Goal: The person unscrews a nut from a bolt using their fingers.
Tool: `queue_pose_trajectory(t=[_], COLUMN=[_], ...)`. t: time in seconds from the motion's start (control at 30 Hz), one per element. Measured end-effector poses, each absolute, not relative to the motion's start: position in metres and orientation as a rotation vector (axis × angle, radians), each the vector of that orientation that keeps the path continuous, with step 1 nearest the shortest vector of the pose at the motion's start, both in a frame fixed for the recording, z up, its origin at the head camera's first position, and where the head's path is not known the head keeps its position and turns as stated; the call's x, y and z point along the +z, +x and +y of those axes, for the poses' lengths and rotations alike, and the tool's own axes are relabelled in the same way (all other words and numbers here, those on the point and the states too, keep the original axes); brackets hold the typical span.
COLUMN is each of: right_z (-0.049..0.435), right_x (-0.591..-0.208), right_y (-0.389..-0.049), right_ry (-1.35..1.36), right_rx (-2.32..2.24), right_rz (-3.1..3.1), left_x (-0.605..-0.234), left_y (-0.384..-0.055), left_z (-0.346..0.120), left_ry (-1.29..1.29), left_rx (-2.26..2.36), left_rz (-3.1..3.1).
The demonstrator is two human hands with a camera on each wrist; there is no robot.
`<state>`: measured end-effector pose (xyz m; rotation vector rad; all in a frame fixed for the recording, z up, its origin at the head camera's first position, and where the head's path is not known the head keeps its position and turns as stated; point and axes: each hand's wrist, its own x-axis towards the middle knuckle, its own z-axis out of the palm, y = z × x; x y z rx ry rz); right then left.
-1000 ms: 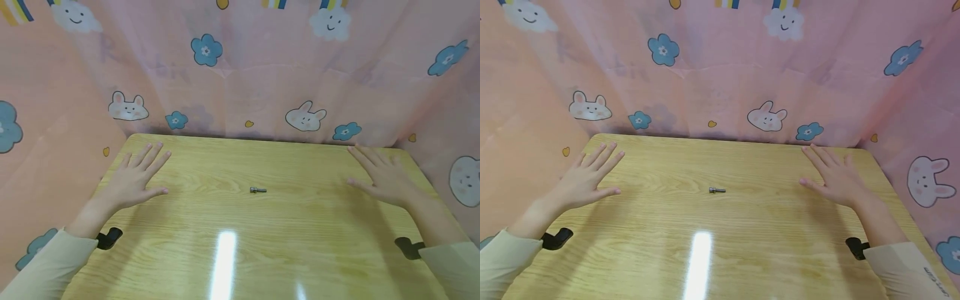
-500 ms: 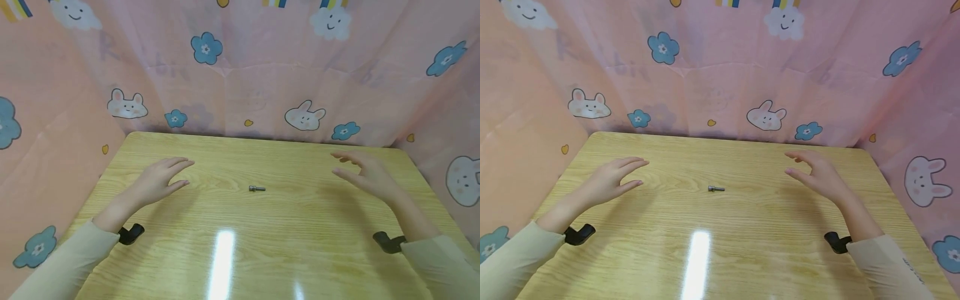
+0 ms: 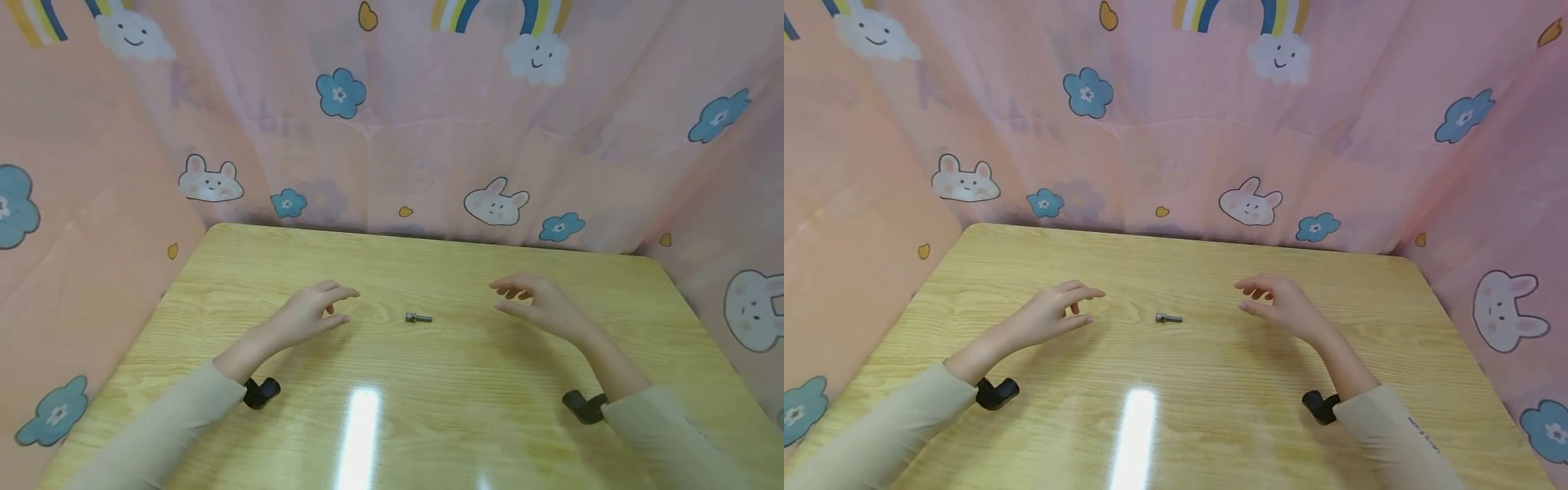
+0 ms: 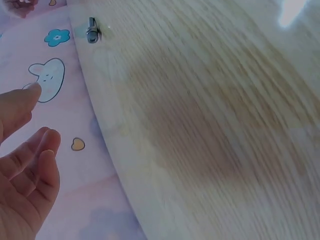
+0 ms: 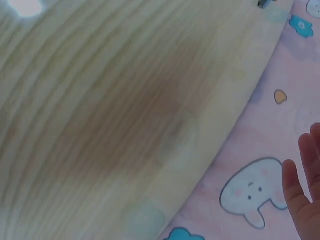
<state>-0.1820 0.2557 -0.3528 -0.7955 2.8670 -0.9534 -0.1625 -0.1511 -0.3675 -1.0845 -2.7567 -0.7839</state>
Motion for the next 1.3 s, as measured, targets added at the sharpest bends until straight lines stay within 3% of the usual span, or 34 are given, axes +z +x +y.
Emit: queue_pose_trajectory(t=[0.5, 1.3], right_z=[0.205, 0.163], right_x=[-0.392, -0.408], right_y=[-0.193, -0.215], right_ry=[-0.797, -0.833], right_rx=[-1.069, -1.070], right_rz=[2.624, 2.465], left_x=[-0.399, -0.422], left_y=[-0.178, -0.201], left_z=[-0.115, -0.060], left_ry=[-0.963, -0.929], left_rx=[-1.060, -1.143], left_rz=[-2.774, -2.902])
